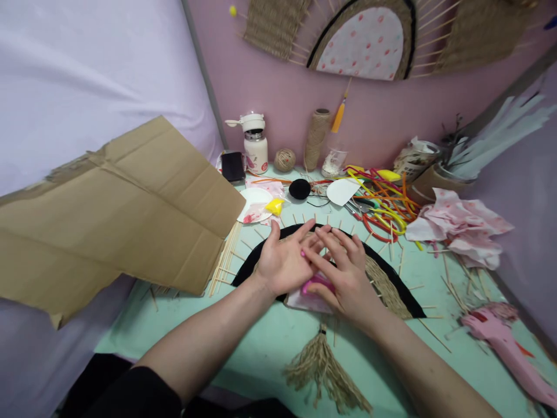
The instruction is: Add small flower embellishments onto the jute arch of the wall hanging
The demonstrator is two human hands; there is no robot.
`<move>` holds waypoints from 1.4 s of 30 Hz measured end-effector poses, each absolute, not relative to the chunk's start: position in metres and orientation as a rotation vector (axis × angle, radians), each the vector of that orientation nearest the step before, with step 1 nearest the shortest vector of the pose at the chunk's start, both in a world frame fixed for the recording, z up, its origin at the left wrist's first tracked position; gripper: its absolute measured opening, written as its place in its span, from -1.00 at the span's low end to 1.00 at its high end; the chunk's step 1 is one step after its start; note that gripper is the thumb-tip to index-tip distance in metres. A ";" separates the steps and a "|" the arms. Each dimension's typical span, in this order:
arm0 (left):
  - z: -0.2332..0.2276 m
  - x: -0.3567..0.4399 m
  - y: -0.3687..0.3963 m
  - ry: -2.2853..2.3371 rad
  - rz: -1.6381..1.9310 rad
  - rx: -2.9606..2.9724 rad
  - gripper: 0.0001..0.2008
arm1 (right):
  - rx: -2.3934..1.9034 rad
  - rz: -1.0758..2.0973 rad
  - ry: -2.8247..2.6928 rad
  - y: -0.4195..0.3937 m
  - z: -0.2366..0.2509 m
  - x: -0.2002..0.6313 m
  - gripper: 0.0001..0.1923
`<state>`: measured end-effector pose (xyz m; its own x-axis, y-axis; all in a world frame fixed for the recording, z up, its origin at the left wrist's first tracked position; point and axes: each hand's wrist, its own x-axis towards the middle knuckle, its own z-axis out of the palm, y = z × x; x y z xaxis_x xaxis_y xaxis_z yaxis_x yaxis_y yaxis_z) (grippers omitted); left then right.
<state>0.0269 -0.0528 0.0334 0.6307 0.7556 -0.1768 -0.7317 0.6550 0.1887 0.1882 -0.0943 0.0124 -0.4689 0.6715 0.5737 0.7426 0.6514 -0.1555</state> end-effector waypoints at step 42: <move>0.031 0.025 -0.050 0.228 0.820 0.082 -0.17 | -0.977 -0.054 -2.318 -0.092 0.013 0.190 -0.49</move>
<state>0.0252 -0.0496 0.0310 0.6597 0.7322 -0.1693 -0.7147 0.6809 0.1600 0.1896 -0.0924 0.0127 -0.5377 0.6352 0.5544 0.6604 0.7261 -0.1914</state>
